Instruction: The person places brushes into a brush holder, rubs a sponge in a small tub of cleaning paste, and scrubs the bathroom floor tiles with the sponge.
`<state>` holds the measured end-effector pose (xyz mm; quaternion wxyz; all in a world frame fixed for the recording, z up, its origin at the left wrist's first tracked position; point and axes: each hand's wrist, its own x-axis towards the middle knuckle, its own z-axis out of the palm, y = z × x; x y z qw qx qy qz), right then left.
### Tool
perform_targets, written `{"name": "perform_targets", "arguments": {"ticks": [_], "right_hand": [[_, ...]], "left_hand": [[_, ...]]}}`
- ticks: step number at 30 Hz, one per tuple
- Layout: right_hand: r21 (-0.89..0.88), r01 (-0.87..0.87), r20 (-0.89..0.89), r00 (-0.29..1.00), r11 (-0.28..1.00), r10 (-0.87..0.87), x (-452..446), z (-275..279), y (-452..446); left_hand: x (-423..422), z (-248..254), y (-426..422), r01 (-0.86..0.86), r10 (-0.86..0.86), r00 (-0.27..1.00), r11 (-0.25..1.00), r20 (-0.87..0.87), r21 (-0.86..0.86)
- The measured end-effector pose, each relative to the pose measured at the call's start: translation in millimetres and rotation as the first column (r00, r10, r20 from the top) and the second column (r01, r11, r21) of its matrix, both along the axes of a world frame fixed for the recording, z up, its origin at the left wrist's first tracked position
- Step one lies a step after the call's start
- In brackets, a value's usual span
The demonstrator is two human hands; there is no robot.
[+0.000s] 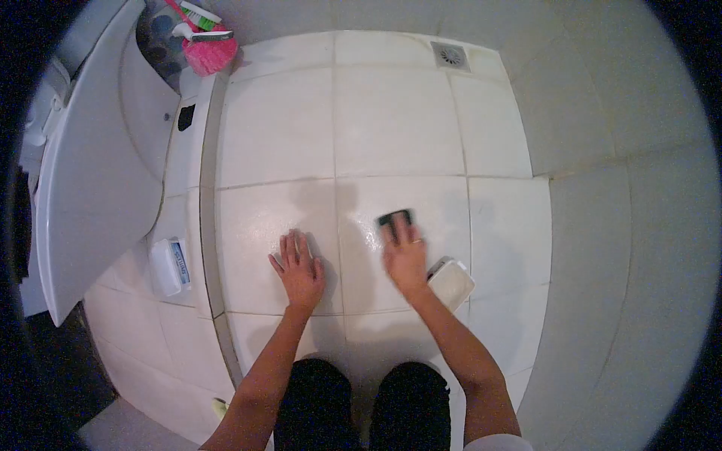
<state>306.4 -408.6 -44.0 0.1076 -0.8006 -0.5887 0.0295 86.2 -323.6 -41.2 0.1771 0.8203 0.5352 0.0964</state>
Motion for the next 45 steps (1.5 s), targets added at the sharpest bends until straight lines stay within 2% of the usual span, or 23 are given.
{"name": "perform_targets", "arguments": {"ticks": [1,4,7,11,13,16,18,20,21,22,23,25,28,29,30,32,34,35,37,39,41,43,45], "right_hand": [[-0.018,-0.167,-0.071,0.984,0.986,0.166,-12.0,14.1,8.5],[0.050,-0.246,-0.019,0.969,0.968,0.247,5.3,7.3,77.8],[0.153,-0.180,0.034,0.984,0.972,0.177,30.3,-5.4,185.6],[0.147,0.118,0.099,0.986,0.982,-0.133,33.3,-6.6,270.7],[0.165,0.039,0.111,0.992,0.986,-0.058,7.4,-15.1,228.3],[-0.087,-0.094,0.018,0.995,0.992,0.095,-39.6,8.2,130.3],[-0.174,-0.157,-0.017,0.988,0.972,0.156,-26.8,11.0,122.5],[-0.123,-0.208,0.083,0.972,0.970,0.219,3.2,-1.5,166.5],[-0.014,-0.184,0.162,0.969,0.983,0.184,20.3,-12.1,205.9],[-0.002,-0.125,0.132,0.983,0.992,0.125,35.9,-8.8,250.6],[0.191,-0.135,0.161,0.981,0.972,0.104,55.0,-18.3,290.8],[0.160,0.009,0.146,0.989,0.987,-0.033,68.9,-12.8,355.0],[0.207,0.058,0.184,0.978,0.977,-0.097,36.1,-24.3,351.0],[0.220,-0.043,0.194,0.981,0.975,0.000,18.8,-31.7,321.6],[0.124,-0.182,0.203,0.967,0.975,0.155,-3.2,-23.5,280.9],[0.049,-0.448,-0.068,0.890,0.893,0.450,-13.4,9.4,194.7],[-0.082,-0.314,-0.077,0.948,0.946,0.308,47.3,-7.8,124.7],[-0.061,-0.177,-0.103,0.980,0.982,0.170,80.8,10.9,106.1],[-0.066,0.043,0.088,0.995,0.997,-0.037,157.9,-4.7,79.3],[-0.082,0.192,0.175,0.969,0.978,-0.175,204.2,-5.8,107.1],[-0.011,0.278,0.158,0.949,0.961,-0.273,229.3,-17.0,151.9],[0.136,0.194,0.152,0.965,0.972,-0.214,195.1,-40.2,159.8],[0.067,-0.049,0.015,0.999,0.997,0.048,117.7,-27.2,151.8]], "left_hand": [[6.4,-7.2,-1.2,-0.040,0.040,0.999,0.999,-0.031,-0.017],[9.2,-12.4,-3.4,-0.050,0.054,0.994,0.998,-0.099,0.038],[11.9,-8.5,-1.7,-0.040,0.042,0.990,0.999,-0.135,0.017],[9.8,-10.1,-0.3,-0.046,0.043,0.988,0.999,-0.148,-0.016],[7.9,-9.3,-0.1,-0.043,0.038,0.985,0.999,-0.167,-0.027],[8.8,-10.2,1.4,-0.050,0.042,0.985,0.998,-0.168,-0.044],[9.8,-10.3,1.3,-0.060,0.049,0.986,0.996,-0.156,-0.063],[7.8,-11.6,1.0,-0.048,0.038,0.986,0.997,-0.160,-0.057],[7.2,-10.9,0.0,-0.051,0.040,0.986,0.997,-0.162,-0.063],[7.5,-9.6,0.2,-0.050,0.037,0.984,0.996,-0.176,-0.071],[8.8,-8.9,0.3,-0.047,0.031,0.981,0.996,-0.189,-0.077],[9.3,-10.8,-0.7,-0.048,0.036,0.985,0.997,-0.172,-0.066],[3.8,-15.5,0.1,-0.065,0.057,0.987,0.996,-0.151,-0.055],[7.1,-15.8,-2.6,-0.076,0.069,0.990,0.996,-0.127,-0.053],[10.7,-14.4,-3.9,-0.067,0.059,0.992,0.995,-0.111,-0.069],[6.0,-12.2,-1.0,-0.044,0.033,0.986,0.997,-0.163,-0.067],[5.8,-12.9,-1.1,-0.036,0.023,0.986,0.997,-0.166,-0.071],[6.0,-13.6,-1.2,-0.035,0.023,0.983,0.997,-0.180,-0.064],[7.6,-14.9,-0.9,-0.033,0.021,0.982,0.998,-0.190,-0.060],[6.9,-13.6,-2.4,-0.017,0.003,0.978,0.998,-0.210,-0.066],[7.9,-12.0,-1.7,-0.028,0.010,0.973,0.997,-0.231,-0.074],[7.3,-11.5,-0.7,-0.026,0.009,0.975,0.997,-0.223,-0.071],[8.0,-11.9,-0.9,-0.034,0.018,0.976,0.997,-0.217,-0.071]]}}
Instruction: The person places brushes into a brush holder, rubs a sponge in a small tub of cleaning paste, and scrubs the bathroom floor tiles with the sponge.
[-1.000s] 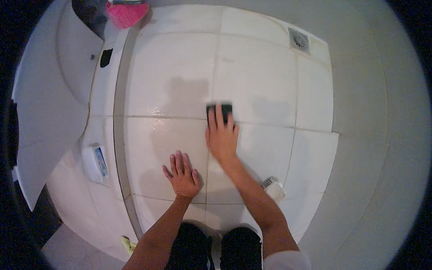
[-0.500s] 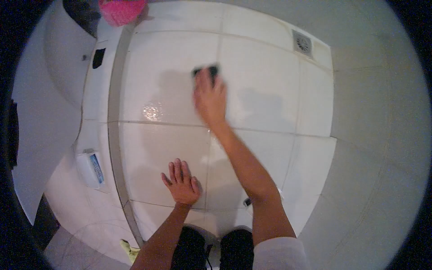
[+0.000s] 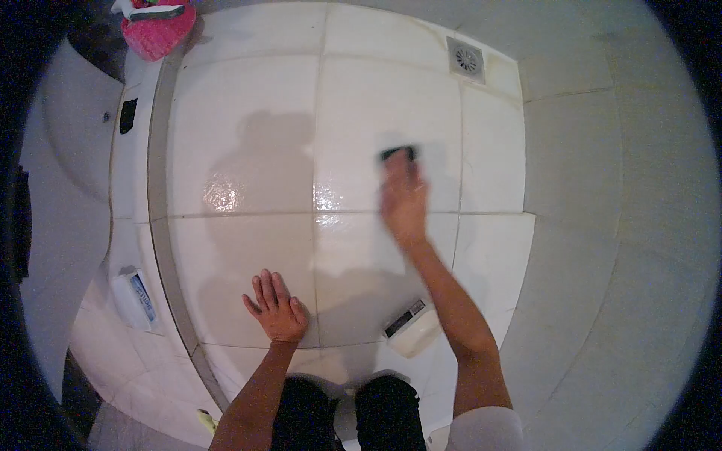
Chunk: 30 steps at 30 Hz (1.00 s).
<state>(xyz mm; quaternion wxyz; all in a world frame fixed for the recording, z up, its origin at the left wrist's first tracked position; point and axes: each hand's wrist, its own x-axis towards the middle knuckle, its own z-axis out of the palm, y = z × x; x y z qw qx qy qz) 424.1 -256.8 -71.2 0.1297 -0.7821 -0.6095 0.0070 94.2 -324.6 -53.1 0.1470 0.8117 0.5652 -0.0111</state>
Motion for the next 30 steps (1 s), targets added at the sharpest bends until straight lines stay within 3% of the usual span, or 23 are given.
{"name": "perform_targets", "arguments": {"ticks": [1,3,6,7,9,10,11,12,13,14,15,16,17,18,19,21,22,23,24,25,28,29,30], "right_hand": [[-0.124,-0.187,-0.037,0.982,0.975,0.183,-17.2,24.5,-11.2],[-0.180,-0.354,-0.011,0.934,0.918,0.358,3.3,24.1,-28.6],[-0.036,0.020,0.108,0.994,0.999,-0.016,116.2,5.4,-8.5],[-0.107,0.348,0.109,0.935,0.931,-0.337,144.0,0.4,5.7],[-0.137,0.634,0.234,0.768,0.761,-0.597,132.8,4.2,52.8],[0.117,0.418,0.400,0.811,0.901,-0.427,167.0,-78.4,61.9],[0.280,0.383,0.181,0.879,0.880,-0.440,101.2,-49.8,96.5],[0.397,0.200,0.187,0.938,0.896,-0.292,54.4,-56.3,119.1],[0.316,0.194,0.005,0.979,0.929,-0.206,-11.5,-27.7,138.3],[0.526,0.079,-0.103,0.994,0.846,-0.029,-71.0,-35.0,143.9],[0.212,-0.014,-0.050,0.998,0.977,0.026,-125.5,1.7,140.8],[0.381,-0.127,-0.204,0.955,0.916,0.217,-169.8,-7.3,135.1],[0.061,-0.205,-0.310,0.926,0.977,0.214,-204.1,17.0,122.4],[0.278,-0.426,-0.184,0.856,0.861,0.483,-220.4,8.3,95.9],[0.272,-0.531,-0.157,0.799,0.803,0.581,-213.4,17.2,75.6],[0.205,-0.491,-0.335,0.777,0.846,0.533,-148.3,27.9,34.1],[0.185,-0.358,-0.263,0.879,0.915,0.397,-110.8,18.8,6.8],[0.292,-0.240,-0.350,0.874,0.926,0.337,-60.4,7.7,-25.5],[0.185,-0.103,-0.147,0.980,0.977,0.131,-14.0,7.7,-62.9],[0.143,0.029,-0.064,0.998,0.989,-0.019,28.5,17.2,-110.9],[0.013,0.426,0.005,0.904,0.904,-0.427,95.8,23.4,-253.3],[-0.040,0.516,0.010,0.857,0.856,-0.516,87.0,27.1,-286.8],[-0.077,0.456,0.013,0.890,0.887,-0.456,69.4,32.4,-311.1]], "left_hand": [[-1.1,-1.2,-0.2,-0.006,0.006,1.000,1.000,0.004,0.004],[-2.6,-1.4,-2.1,0.000,0.000,1.000,1.000,0.005,0.004],[-3.6,-3.5,-2.9,-0.004,0.004,1.000,1.000,-0.010,0.008],[-3.0,-2.4,-2.6,0.007,-0.006,1.000,1.000,-0.015,0.028],[-0.5,-2.8,-1.0,0.024,-0.023,0.999,0.998,-0.022,0.058],[-0.6,-1.0,-1.6,0.018,-0.017,1.000,0.998,-0.005,0.059],[-0.1,-0.2,-0.5,0.012,-0.013,1.000,0.998,0.014,0.063],[0.7,-0.7,2.0,0.026,-0.026,1.000,0.997,0.012,0.073],[1.1,-0.8,2.5,0.023,-0.024,1.000,0.996,0.011,0.086],[2.1,-0.5,0.4,0.021,-0.022,1.000,0.995,0.011,0.095],[1.7,-2.3,-1.8,0.037,-0.038,0.999,0.995,0.012,0.095],[-0.3,-6.1,-2.0,0.031,-0.033,0.999,0.993,0.012,0.111],[-0.4,-9.1,-1.2,0.032,-0.034,0.999,0.991,0.014,0.129],[1.5,-8.0,-0.4,0.058,-0.061,0.998,0.990,0.020,0.129],[1.2,-4.4,0.4,0.049,-0.050,0.999,0.991,0.004,0.125],[2.7,-1.3,0.1,0.043,-0.044,0.999,0.989,0.003,0.143],[2.6,-1.5,-0.5,0.043,-0.044,0.999,0.989,0.005,0.141],[3.5,-1.8,-0.2,0.048,-0.049,0.999,0.986,-0.001,0.159],[4.6,-0.2,-0.6,0.055,-0.054,0.998,0.983,-0.006,0.176],[7.4,2.7,-0.6,0.048,-0.045,0.999,0.985,-0.026,0.168],[6.9,4.5,-2.7,0.045,-0.047,0.999,0.981,0.006,0.191],[6.6,3.9,-5.0,0.044,-0.046,0.999,0.980,0.007,0.196],[6.0,1.4,-6.0,0.044,-0.048,0.999,0.977,0.013,0.210]]}}
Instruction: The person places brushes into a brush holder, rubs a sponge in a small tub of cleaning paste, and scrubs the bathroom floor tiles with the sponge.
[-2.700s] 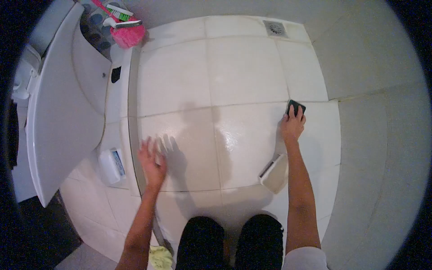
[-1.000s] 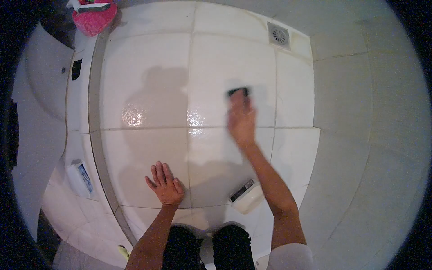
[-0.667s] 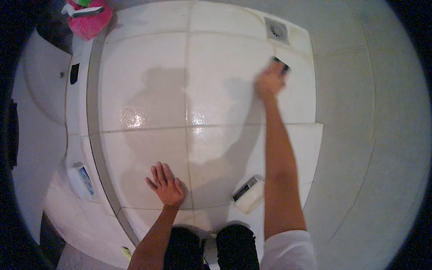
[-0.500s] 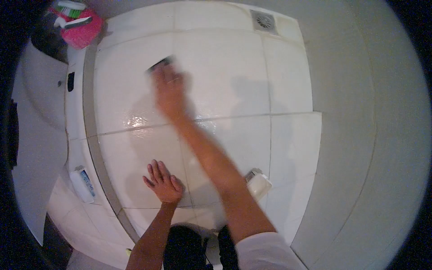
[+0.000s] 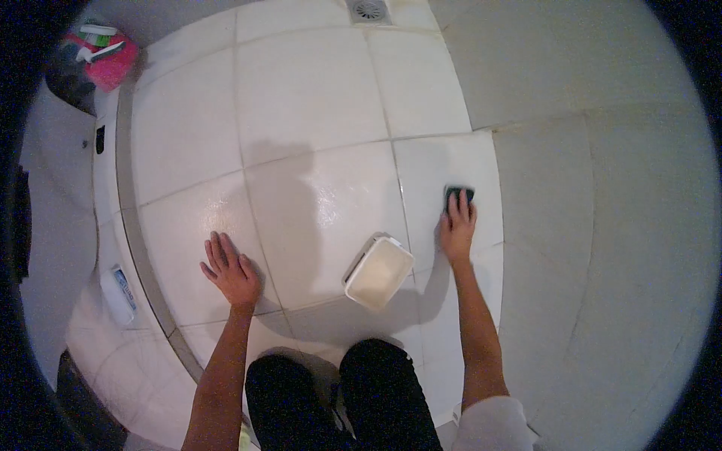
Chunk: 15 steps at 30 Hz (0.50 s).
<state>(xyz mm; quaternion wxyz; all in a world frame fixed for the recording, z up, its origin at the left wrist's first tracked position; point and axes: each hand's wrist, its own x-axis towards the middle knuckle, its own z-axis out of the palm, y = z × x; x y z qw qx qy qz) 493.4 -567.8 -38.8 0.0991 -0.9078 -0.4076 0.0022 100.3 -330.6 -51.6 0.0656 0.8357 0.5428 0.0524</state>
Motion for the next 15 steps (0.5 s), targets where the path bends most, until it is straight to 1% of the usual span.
{"name": "perform_targets", "arguments": {"ticks": [1,2,3,4,5,6,8,10,11,13,15], "right_hand": [[-0.029,-0.065,-0.014,0.998,0.997,0.065,-18.4,4.3,-21.0],[-0.042,-0.202,-0.053,0.978,0.978,0.200,-37.1,6.8,-39.3],[-0.117,-0.227,-0.132,0.969,0.967,0.211,-57.9,19.5,-44.2],[-0.138,-0.203,-0.158,0.971,0.969,0.181,-67.2,26.8,-41.4],[-0.119,-0.205,-0.123,0.974,0.971,0.191,-60.5,24.8,-30.8],[-0.102,-0.205,-0.096,0.976,0.974,0.195,-47.6,19.6,-13.9],[-0.001,-0.204,-0.060,0.977,0.979,0.203,-16.3,-0.2,43.8],[0.015,-0.154,-0.026,0.988,0.988,0.154,4.1,0.1,109.7],[0.018,-0.141,-0.025,0.990,0.990,0.141,6.6,1.2,118.5],[0.118,-0.104,-0.035,0.993,0.988,0.109,1.0,-5.4,122.8],[0.135,-0.180,-0.052,0.981,0.974,0.188,-22.9,2.0,74.3]], "left_hand": [[-0.4,0.6,0.7,0.004,-0.004,1.000,1.000,0.008,0.017],[-1.2,3.7,1.3,0.006,-0.006,1.000,1.000,0.018,0.030],[-1.7,6.3,-1.1,-0.014,0.016,0.997,1.000,0.077,-0.021],[-0.7,10.0,-7.0,-0.026,0.036,0.991,0.997,0.132,-0.078],[2.4,12.0,-16.5,-0.020,0.031,0.990,0.997,0.140,-0.076],[5.5,16.8,-28.7,0.003,0.002,0.994,0.999,0.110,-0.043],[14.3,18.0,-44.9,0.046,-0.045,0.996,0.999,0.077,-0.003],[28.9,11.6,-54.9,0.057,-0.052,0.997,0.994,0.049,-0.098],[36.9,5.7,-56.7,0.071,-0.066,0.997,0.993,0.050,-0.096],[39.3,-0.5,-59.5,0.001,-0.001,1.000,1.000,0.016,-0.022],[39.8,-0.7,-61.0,-0.007,0.007,1.000,1.000,-0.018,-0.028]]}}
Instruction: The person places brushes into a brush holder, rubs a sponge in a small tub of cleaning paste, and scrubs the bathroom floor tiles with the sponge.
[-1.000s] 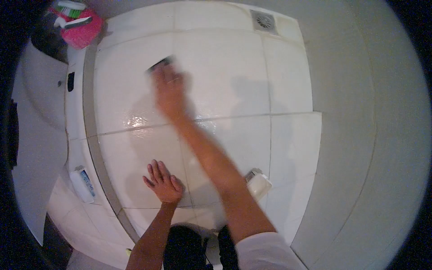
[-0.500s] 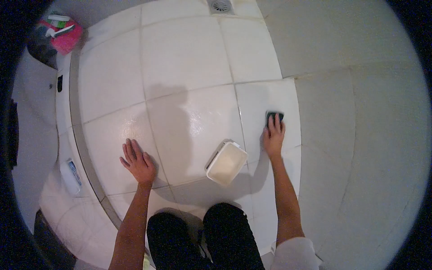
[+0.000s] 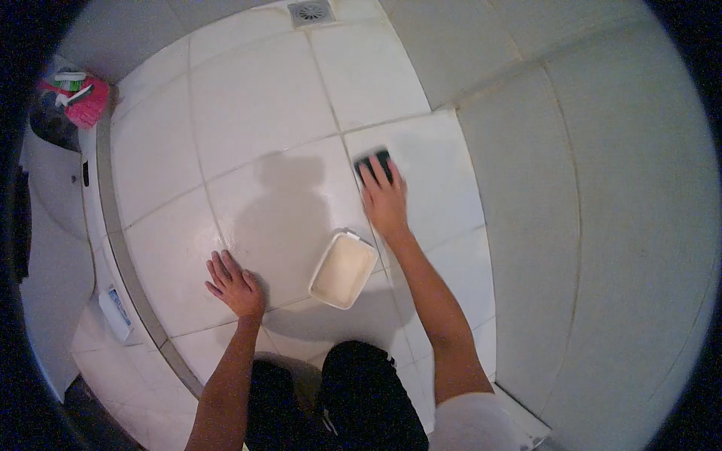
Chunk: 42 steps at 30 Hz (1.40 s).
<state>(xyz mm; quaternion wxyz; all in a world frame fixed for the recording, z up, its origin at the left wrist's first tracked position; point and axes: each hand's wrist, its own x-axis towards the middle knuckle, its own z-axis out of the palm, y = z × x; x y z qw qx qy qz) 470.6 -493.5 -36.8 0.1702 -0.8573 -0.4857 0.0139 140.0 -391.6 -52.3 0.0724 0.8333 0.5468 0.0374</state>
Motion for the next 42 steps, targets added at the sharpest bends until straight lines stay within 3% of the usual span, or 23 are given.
{"name": "perform_targets", "arguments": {"ticks": [2,5,7,9,12,18,22,24,26,28,30,32,33,36,37,38,39,40,41,42], "right_hand": [[-0.066,-0.005,-0.026,1.000,0.998,0.004,-26.2,3.3,-61.0],[-0.220,0.010,-0.051,0.998,0.975,-0.021,-29.6,12.1,-83.9],[-0.155,-0.028,0.073,0.997,0.988,0.040,14.3,-8.0,-42.7],[-0.104,0.027,0.114,0.993,0.994,-0.015,61.3,-9.4,23.7],[-0.065,0.084,0.079,0.994,0.994,-0.078,65.5,-5.5,44.6],[-0.251,0.024,-0.054,0.998,0.968,-0.039,-41.8,13.0,-124.5],[-0.136,-0.029,0.066,0.997,0.990,0.039,36.6,-15.6,-47.5],[-0.091,0.084,0.089,0.993,0.992,-0.076,79.5,-21.6,21.4],[-0.075,0.185,0.087,0.980,0.980,-0.179,68.1,-25.0,49.6],[-0.067,-0.016,0.118,0.993,0.998,0.024,32.4,-21.0,23.0],[-0.153,-0.154,-0.096,0.985,0.976,0.141,4.5,-3.6,-43.7],[-0.359,0.014,-0.023,0.999,0.933,-0.024,30.6,-1.7,-100.6],[-0.446,0.131,0.118,0.989,0.885,-0.087,55.0,3.0,-106.0],[-0.337,0.471,0.235,0.881,0.815,-0.411,155.1,-24.3,-69.5],[-0.292,0.403,0.324,0.895,0.867,-0.306,180.9,-49.1,-46.0],[-0.123,0.409,0.090,0.912,0.904,-0.401,167.4,-47.3,-3.5],[-0.003,0.283,0.316,0.910,0.959,-0.267,146.2,-55.7,29.7],[0.003,0.209,0.187,0.961,0.978,-0.206,109.4,-39.9,64.1],[0.165,-0.045,0.190,0.982,0.985,0.013,73.6,-43.1,72.2],[0.016,-0.215,0.252,0.946,0.977,0.204,42.2,-33.6,71.8]], "left_hand": [[2.8,-1.7,1.4,-0.026,0.026,0.999,1.000,-0.022,-0.011],[3.4,-2.0,2.2,-0.024,0.024,1.000,1.000,-0.018,0.004],[4.6,0.8,2.8,0.009,-0.009,1.000,1.000,0.002,0.025],[3.3,0.0,0.6,0.010,-0.010,1.000,1.000,-0.004,0.020],[3.9,0.1,5.9,0.016,-0.016,1.000,0.999,-0.004,0.029],[3.4,1.4,3.7,-0.020,0.020,0.999,1.000,0.029,-0.002],[4.1,1.7,2.9,-0.011,0.011,1.000,1.000,0.029,0.013],[3.5,-1.7,0.8,-0.012,0.012,1.000,1.000,0.024,0.012],[2.4,-3.8,6.1,-0.013,0.012,1.000,1.000,0.020,0.025],[1.9,-2.2,3.7,-0.003,0.002,1.000,1.000,0.016,0.027],[1.3,1.1,4.3,0.007,-0.007,1.000,1.000,0.019,0.018],[2.8,-1.4,4.1,0.008,-0.008,0.999,1.000,0.032,0.007],[2.7,-2.6,4.1,0.003,-0.004,0.999,1.000,0.034,0.025],[2.8,-2.1,3.3,0.006,-0.007,0.999,0.999,0.031,0.034],[3.2,-1.7,3.4,0.007,-0.008,1.000,0.999,0.028,0.033],[2.8,-2.1,0.8,0.009,-0.010,1.000,0.999,0.027,0.032],[2.2,-3.3,0.8,0.005,-0.006,1.000,1.000,0.018,0.027],[2.4,-3.6,4.1,0.005,-0.005,1.000,1.000,0.008,0.030],[1.3,-1.5,3.3,0.009,-0.009,1.000,1.000,0.001,0.029],[1.7,0.2,3.6,0.010,-0.010,1.000,1.000,0.012,0.014]]}}
